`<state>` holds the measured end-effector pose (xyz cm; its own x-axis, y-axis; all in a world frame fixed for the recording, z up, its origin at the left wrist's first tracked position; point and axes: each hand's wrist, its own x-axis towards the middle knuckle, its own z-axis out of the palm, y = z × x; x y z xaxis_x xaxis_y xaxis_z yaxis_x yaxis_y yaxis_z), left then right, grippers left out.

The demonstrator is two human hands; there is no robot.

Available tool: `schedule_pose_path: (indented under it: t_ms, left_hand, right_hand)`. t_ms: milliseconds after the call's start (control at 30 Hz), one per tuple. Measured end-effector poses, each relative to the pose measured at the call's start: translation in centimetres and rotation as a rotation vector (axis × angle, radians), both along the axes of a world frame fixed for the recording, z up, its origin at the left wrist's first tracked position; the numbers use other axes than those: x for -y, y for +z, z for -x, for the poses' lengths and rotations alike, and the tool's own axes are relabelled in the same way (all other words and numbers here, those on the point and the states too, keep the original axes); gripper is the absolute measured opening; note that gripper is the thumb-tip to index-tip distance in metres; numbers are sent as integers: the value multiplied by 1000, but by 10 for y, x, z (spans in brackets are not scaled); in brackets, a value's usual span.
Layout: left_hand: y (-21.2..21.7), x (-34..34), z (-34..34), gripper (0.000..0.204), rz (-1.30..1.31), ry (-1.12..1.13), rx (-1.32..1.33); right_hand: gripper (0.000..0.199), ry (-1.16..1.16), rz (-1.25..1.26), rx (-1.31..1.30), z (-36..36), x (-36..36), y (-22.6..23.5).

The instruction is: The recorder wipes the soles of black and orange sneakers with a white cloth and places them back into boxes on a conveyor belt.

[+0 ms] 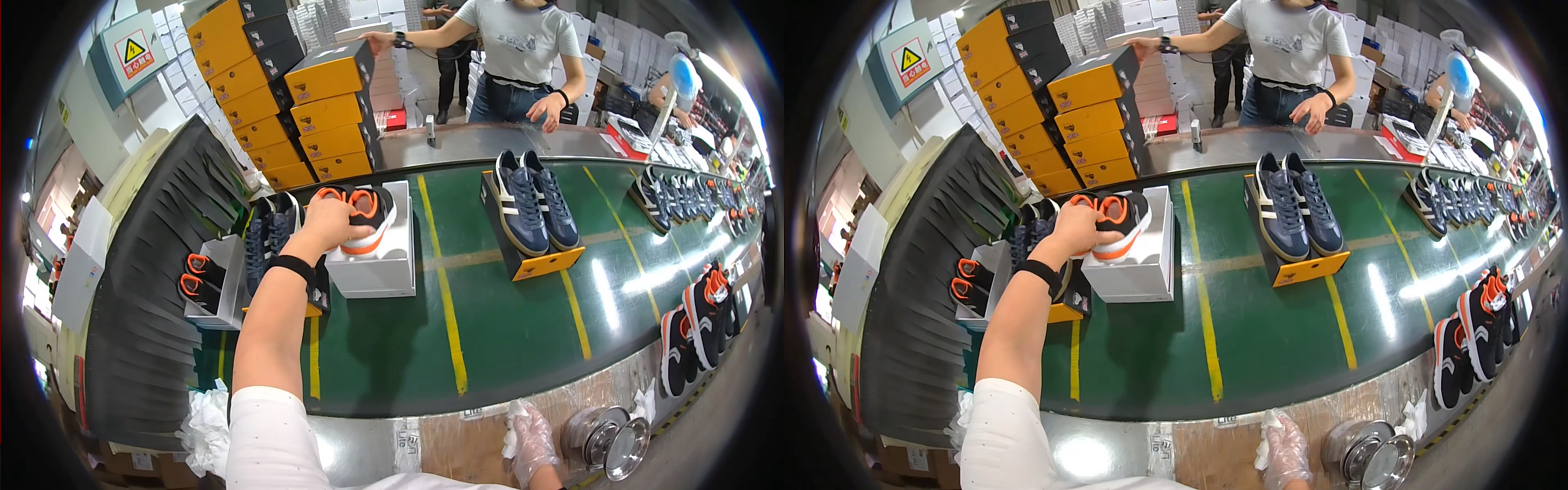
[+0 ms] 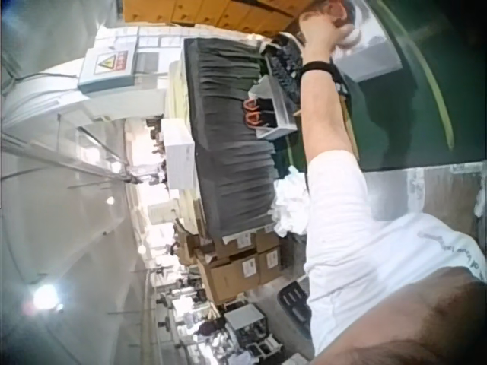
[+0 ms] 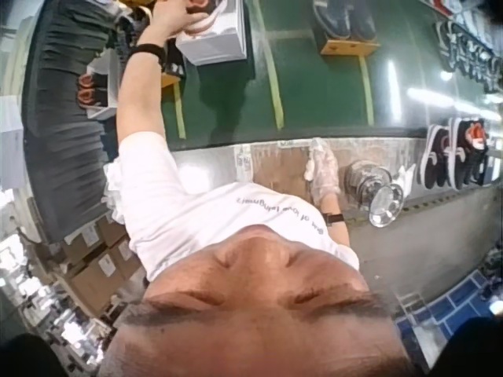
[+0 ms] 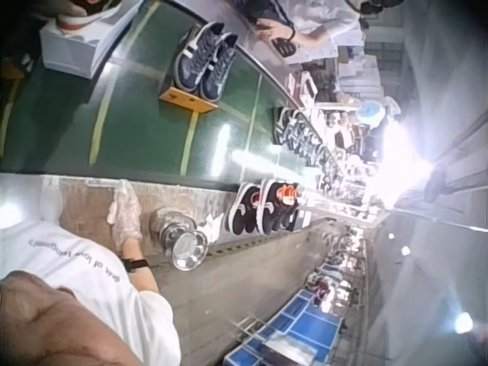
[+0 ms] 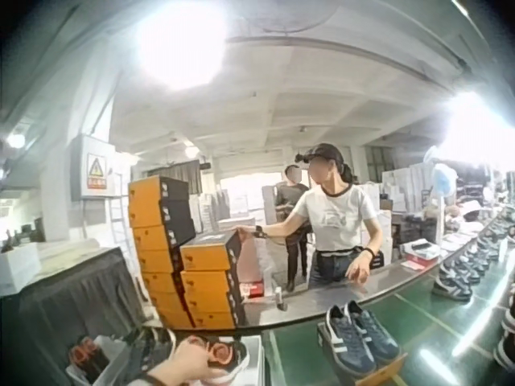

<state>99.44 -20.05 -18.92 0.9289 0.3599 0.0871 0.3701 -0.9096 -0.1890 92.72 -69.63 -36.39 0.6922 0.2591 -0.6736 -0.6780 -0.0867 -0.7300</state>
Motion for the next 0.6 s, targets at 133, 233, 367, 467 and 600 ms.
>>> schedule_pose_path:
  t_ms: [133,233,367,467,600]
  left_hand:
    - [-1,-17,-12,54,-240,-131,-379]
    - [5,-25,-22,56,-252,-131,-560]
    - [-8,-45,-26,52,-314,-193,-632]
    - [-32,-49,-25,42,-361,-161,-660]
    - [-55,-52,-22,47,-225,25,-592]
  right_hand:
    - [41,65,94,-11,-2,-17,27]
    - [33,132,78,27,-8,-16,31]
    - [30,144,49,50,0,-22,48]
    - [29,121,24,52,4,-21,37]
    - [29,163,64,42,6,-13,30]
